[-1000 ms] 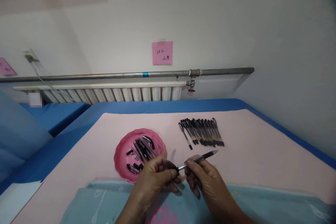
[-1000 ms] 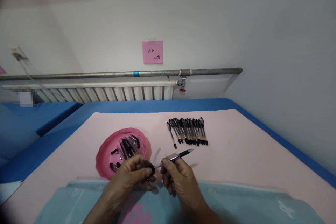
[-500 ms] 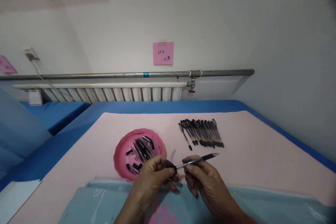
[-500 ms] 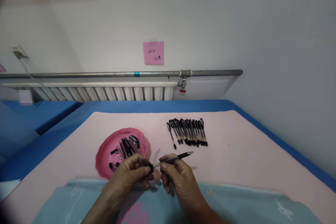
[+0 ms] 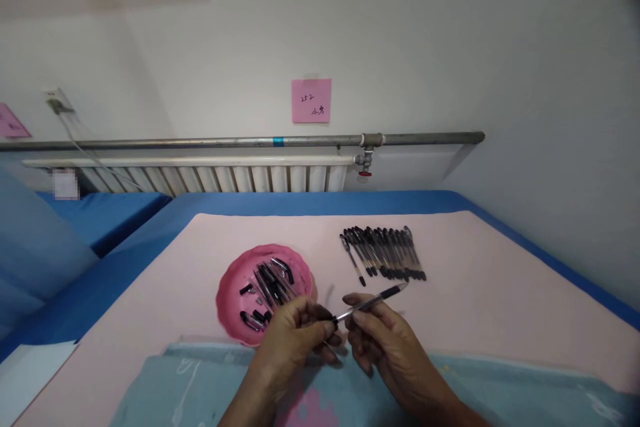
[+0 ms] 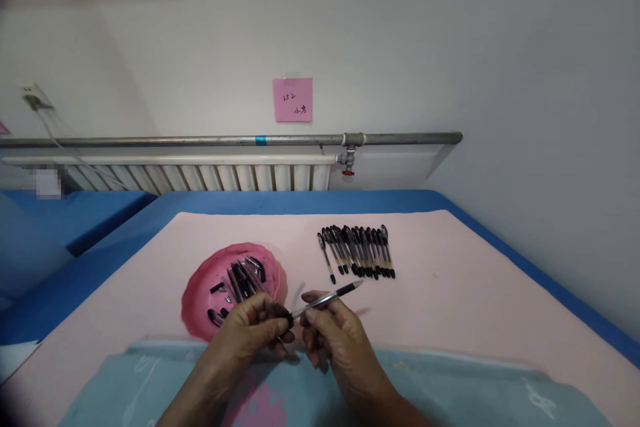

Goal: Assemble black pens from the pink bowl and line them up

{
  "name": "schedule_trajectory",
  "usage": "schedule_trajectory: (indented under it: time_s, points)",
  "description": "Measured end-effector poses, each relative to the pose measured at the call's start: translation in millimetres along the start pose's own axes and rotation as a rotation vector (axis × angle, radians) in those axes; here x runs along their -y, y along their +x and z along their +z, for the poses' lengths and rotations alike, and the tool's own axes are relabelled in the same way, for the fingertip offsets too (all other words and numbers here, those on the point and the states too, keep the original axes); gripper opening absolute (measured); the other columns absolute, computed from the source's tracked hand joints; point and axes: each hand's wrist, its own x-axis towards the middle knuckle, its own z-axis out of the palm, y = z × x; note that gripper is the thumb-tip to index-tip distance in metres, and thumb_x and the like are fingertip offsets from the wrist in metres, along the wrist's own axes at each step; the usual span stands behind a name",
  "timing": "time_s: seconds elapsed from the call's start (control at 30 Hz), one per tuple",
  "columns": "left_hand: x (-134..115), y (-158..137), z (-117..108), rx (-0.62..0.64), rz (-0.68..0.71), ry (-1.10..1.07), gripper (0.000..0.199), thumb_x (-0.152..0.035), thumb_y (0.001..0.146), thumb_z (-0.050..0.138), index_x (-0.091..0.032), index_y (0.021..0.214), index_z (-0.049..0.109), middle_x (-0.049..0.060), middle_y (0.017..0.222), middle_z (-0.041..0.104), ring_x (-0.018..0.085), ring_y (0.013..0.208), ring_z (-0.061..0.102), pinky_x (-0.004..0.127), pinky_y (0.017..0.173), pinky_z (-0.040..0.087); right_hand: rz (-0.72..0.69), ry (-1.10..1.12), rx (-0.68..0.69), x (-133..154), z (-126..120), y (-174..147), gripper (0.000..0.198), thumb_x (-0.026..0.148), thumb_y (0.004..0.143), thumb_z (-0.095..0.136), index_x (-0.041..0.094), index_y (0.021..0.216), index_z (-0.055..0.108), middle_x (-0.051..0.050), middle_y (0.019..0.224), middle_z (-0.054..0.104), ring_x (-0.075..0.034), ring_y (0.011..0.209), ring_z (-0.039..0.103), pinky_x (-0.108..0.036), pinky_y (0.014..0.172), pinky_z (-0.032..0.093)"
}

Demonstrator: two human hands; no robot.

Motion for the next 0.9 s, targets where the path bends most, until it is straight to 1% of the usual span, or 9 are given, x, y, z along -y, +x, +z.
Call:
schedule_trajectory:
  time_s: [0.03, 0.1, 0.17, 0.3, 0.4, 0.53, 0.63, 0.77, 0.9]
  points:
    - [-0.3, -0.1, 0.3, -0.003, 0.001, -0.002, 0.025, -0.026, 0.059, 0.07, -0.013, 0.066, 0.05, 0.003, 0.056, 0.063, 0.012, 0.043, 0.057, 0.024, 0.046, 0.045, 0.0, 0.003, 0.009, -0.3, 0.3, -0.1, 0.028, 0.034, 0.067, 0.068, 0.016, 0.086, 0.059, 0.004, 0.053, 0.056, -0.007, 0.038, 0.047, -0.017, 0.031, 0.033]
    - [-0.5, -0.6, 0.9, -0.001, 0.0, 0.008, 0.025, -0.026, 0.058, 0.07, -0.013, 0.066, 0.05, 0.003, 0.056, 0.063, 0.012, 0.044, 0.057, 0.024, 0.047, 0.045, 0.006, -0.024, 0.008, -1.3, 0.6, 0.0, 0.023, 0.035, 0.068, 0.067, 0.015, 0.076, 0.058, 0.005, 0.049, 0.053, -0.006, 0.035, 0.045, -0.017, 0.03, 0.032]
    - [-0.3, -1.1, 1.3, 0.009, -0.001, 0.027, 0.024, -0.025, 0.058, 0.07, -0.013, 0.066, 0.05, 0.003, 0.057, 0.063, 0.011, 0.045, 0.057, 0.025, 0.049, 0.046, 0.012, -0.041, -0.013, -2.3, 1.0, 0.4, 0.023, 0.037, 0.07, 0.065, 0.016, 0.071, 0.056, 0.005, 0.05, 0.054, -0.005, 0.033, 0.043, -0.016, 0.029, 0.03]
    - [0.8, -0.6, 1.5, 0.001, -0.016, 0.052, 0.023, -0.025, 0.058, 0.068, -0.013, 0.067, 0.05, 0.002, 0.058, 0.062, 0.01, 0.044, 0.054, 0.026, 0.05, 0.046, 0.018, 0.0, 0.002, -3.5, 0.6, 1.9, 0.031, 0.036, 0.066, 0.068, 0.017, 0.087, 0.058, 0.004, 0.058, 0.058, -0.006, 0.037, 0.045, -0.016, 0.03, 0.031]
    - [2.4, 1.1, 1.5, -0.017, -0.005, 0.113, 0.02, -0.025, 0.06, 0.065, -0.014, 0.067, 0.05, 0.001, 0.057, 0.06, 0.009, 0.046, 0.053, 0.025, 0.05, 0.045, 0.018, -0.038, 0.015, -6.1, -1.3, 3.1, 0.027, 0.037, 0.067, 0.066, 0.016, 0.082, 0.057, 0.004, 0.056, 0.056, -0.005, 0.035, 0.043, -0.015, 0.03, 0.03]
    - [7.2, 3.0, 0.7, -0.038, 0.086, 0.275, 0.01, -0.021, 0.064, 0.058, -0.015, 0.066, 0.05, -0.001, 0.059, 0.058, 0.01, 0.052, 0.052, 0.023, 0.053, 0.042, 0.001, -0.137, 0.011, -10.7, -4.5, 4.7, 0.024, 0.039, 0.072, 0.061, 0.016, 0.078, 0.055, 0.007, 0.044, 0.049, -0.004, 0.032, 0.039, -0.015, 0.03, 0.027]
    - [9.5, 2.2, -1.2, -0.045, 0.177, 0.451, 0.004, -0.02, 0.068, 0.053, -0.016, 0.068, 0.052, -0.001, 0.063, 0.057, 0.011, 0.059, 0.052, 0.022, 0.055, 0.04, -0.013, -0.184, 0.006, -11.5, -5.7, 5.5, 0.025, 0.04, 0.073, 0.059, 0.016, 0.077, 0.054, 0.008, 0.043, 0.048, -0.004, 0.032, 0.038, -0.014, 0.029, 0.026]
    - [9.2, 0.1, -3.2, -0.066, 0.31, 0.731, 0.007, -0.021, 0.073, 0.049, -0.017, 0.068, 0.053, 0.0, 0.067, 0.059, 0.013, 0.065, 0.052, 0.023, 0.058, 0.036, -0.034, -0.231, -0.015, -11.4, -6.3, 6.8, 0.025, 0.041, 0.073, 0.057, 0.017, 0.072, 0.051, 0.009, 0.04, 0.045, -0.004, 0.03, 0.035, -0.014, 0.029, 0.024]
    - [11.7, -0.2, -3.4, -0.065, 0.39, 0.884, 0.007, -0.02, 0.074, 0.048, -0.018, 0.071, 0.054, 0.001, 0.071, 0.06, 0.014, 0.068, 0.053, 0.023, 0.062, 0.036, -0.02, -0.264, -0.034, -12.8, -7.6, 8.9, 0.027, 0.043, 0.073, 0.057, 0.018, 0.067, 0.047, 0.011, 0.035, 0.041, -0.003, 0.027, 0.029, -0.014, 0.028, 0.02]
